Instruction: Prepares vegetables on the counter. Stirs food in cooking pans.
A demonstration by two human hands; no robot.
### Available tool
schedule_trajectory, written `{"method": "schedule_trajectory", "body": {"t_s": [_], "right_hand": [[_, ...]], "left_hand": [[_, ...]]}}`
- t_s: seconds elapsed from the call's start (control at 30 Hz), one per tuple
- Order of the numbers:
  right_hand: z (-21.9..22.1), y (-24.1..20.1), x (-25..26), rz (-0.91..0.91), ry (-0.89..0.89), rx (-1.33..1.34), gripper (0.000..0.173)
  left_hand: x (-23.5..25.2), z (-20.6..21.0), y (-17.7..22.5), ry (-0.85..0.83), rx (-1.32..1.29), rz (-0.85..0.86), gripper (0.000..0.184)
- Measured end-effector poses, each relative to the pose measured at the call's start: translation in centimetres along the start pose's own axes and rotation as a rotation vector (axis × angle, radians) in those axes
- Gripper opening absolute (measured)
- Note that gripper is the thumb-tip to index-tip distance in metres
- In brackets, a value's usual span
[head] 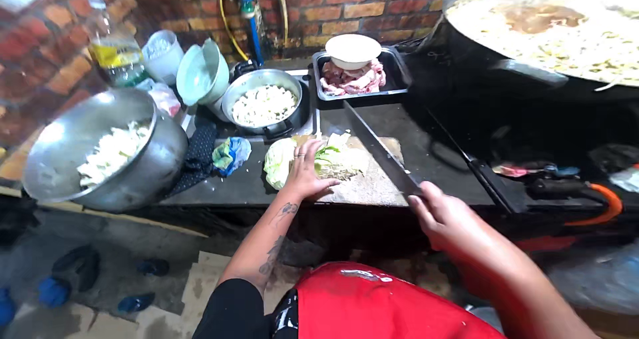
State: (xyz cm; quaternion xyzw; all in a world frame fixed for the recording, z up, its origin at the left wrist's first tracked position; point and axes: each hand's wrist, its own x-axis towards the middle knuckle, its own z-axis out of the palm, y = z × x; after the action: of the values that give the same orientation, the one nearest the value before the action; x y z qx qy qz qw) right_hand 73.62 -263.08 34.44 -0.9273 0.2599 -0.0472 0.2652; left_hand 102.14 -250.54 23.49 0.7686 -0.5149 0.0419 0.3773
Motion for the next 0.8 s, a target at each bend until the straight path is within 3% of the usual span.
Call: {"method": "schedule_trajectory", "body": {"t_s": [0.1, 0.17, 0.27, 0.4, 0.5, 0.8], "right_hand": [[-0.9, 2.2, -1.5, 0.059, 0.097, 0.036, 0.03], [-1.0, 3.5, -2.4, 0.113, 0.133, 0.066, 0.03], [-0.4, 5.2, -3.5, 0.194, 0.162, 0.095, 0.03], [0.3, 6.8, -4.7, 0.251, 0.172, 0.132, 0.029], [0.3, 7.4, -5.3, 0.28, 0.186, 0.174, 0.03], [-0.1, 8.5, -6.2, 0.363, 0.238, 0.228, 0.035]], "left_hand": [[3.5, -0.2, 0.6, -0.347, 0.069, 0.006, 0.121], [5.0, 0.1, 0.7, -0.518, 0.064, 0.018, 0.098], [5.5, 0.6, 0.3, -0.578, 0.013, 0.101, 0.063], [5.1, 0.8, 0.2, -0.511, -0.023, 0.125, 0.053], [5.0, 0.2, 0.6, -0.452, -0.117, 0.007, 0.053], [5.5, -2.2, 0.6, -0.12, -0.843, -0.368, 0.063]]}}
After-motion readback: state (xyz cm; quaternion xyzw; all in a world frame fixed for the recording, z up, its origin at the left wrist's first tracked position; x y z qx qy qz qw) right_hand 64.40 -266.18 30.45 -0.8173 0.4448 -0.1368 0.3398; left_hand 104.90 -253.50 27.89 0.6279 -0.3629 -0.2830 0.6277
